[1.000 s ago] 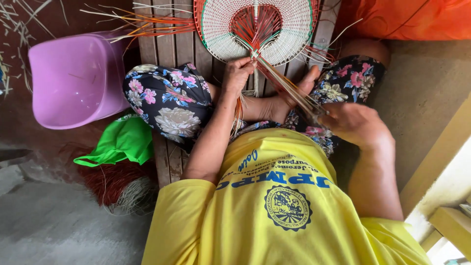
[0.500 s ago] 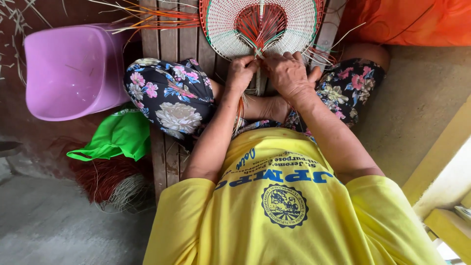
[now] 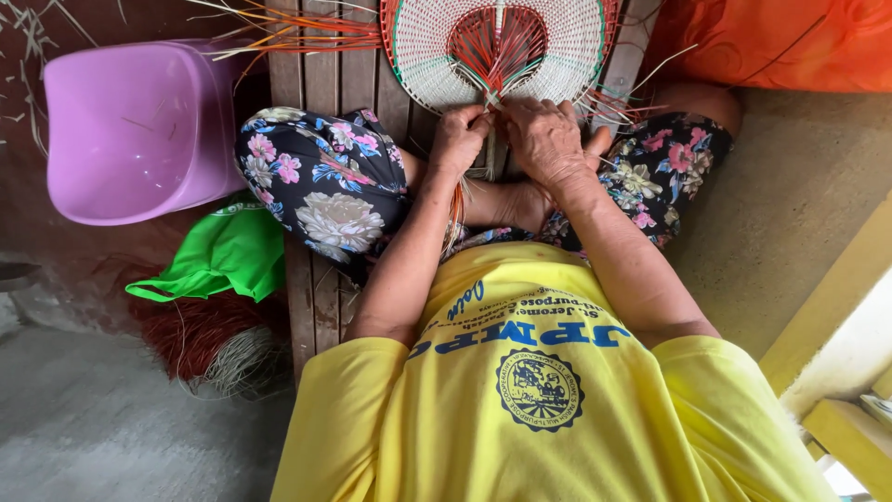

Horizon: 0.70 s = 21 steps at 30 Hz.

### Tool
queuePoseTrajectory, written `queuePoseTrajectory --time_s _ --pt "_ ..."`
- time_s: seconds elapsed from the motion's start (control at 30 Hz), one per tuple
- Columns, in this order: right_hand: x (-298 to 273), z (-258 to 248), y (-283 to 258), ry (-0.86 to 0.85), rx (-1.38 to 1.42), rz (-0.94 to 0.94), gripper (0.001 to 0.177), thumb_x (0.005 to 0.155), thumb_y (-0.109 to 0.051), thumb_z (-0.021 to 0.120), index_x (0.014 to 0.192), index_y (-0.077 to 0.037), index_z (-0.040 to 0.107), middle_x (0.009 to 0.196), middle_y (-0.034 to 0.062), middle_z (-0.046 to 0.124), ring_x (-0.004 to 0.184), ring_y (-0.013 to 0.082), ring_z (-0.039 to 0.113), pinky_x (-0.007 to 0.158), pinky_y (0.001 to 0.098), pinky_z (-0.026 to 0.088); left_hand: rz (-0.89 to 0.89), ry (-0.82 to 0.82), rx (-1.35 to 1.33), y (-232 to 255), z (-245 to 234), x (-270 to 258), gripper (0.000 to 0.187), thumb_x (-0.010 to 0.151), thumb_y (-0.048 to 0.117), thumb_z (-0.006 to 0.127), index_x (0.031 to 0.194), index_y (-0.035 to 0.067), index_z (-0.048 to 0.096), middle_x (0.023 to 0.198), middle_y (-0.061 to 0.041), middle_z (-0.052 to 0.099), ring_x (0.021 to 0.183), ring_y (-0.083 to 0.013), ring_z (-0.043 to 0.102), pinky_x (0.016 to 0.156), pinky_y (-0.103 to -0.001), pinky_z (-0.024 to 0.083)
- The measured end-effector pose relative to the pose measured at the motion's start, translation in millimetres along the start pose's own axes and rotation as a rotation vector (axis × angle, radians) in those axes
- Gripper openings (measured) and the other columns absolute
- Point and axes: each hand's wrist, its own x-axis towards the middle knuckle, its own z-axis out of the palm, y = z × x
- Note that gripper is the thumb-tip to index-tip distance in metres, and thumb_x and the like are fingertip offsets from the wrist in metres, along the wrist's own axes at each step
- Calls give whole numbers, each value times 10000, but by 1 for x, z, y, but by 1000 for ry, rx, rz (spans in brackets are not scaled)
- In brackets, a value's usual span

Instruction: Weaving a decorative hand fan using colored strips of material on a circular frame.

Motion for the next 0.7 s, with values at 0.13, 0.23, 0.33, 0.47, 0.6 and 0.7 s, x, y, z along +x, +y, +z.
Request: queuePoseTrajectory --time_s 0.13,0.23,0.33,0.47,0.6,0.7 --pt "4 13 1 59 -42 -10 268 1013 -421 619 1186 -234 703 1118 26 699 1053 276 671 945 466 446 21 -4 24 -1 -1 2 210 859 325 750 1012 198 817 909 -79 783 946 -264 748 782 -394 604" --pt "9 27 12 4 7 37 300 998 -486 632 1176 -253 696 1113 15 704 1061 273 676 944 465 447 24 -12 9 5 -3 -1 216 860 324 752 1024 198 815 925 -84 783 973 -277 742 806 -400 602" --pt "15 27 16 -94 175 112 307 987 -506 640 1167 -264 701 1141 27 705 1118 303 664 980 486 445 23 -17 1 2 -1 1 229 862 324 751 1039 190 810 947 -100 782 1006 -301 732 832 -414 600" --pt "21 39 27 -173 385 224 281 923 -465 700 1137 -287 734 1189 18 701 1180 321 645 1024 490 487 29 -8 -9 -3 -1 1 214 862 321 749 1030 204 812 951 -79 785 1005 -273 734 836 -400 598" --pt "18 32 22 -168 436 217 277 914 -443 708 1120 -259 733 1157 46 697 1172 326 647 1009 476 501 44 -3 17 0 2 -2 231 876 321 742 1052 183 803 977 -126 776 1044 -334 712 857 -444 593" --pt "14 29 19 -122 581 214 247 907 -354 729 1097 -197 743 1111 96 699 1137 377 660 976 498 513 30 15 26 2 3 -3 302 888 335 735 1115 143 785 1052 -157 773 1118 -354 686 952 -449 580"
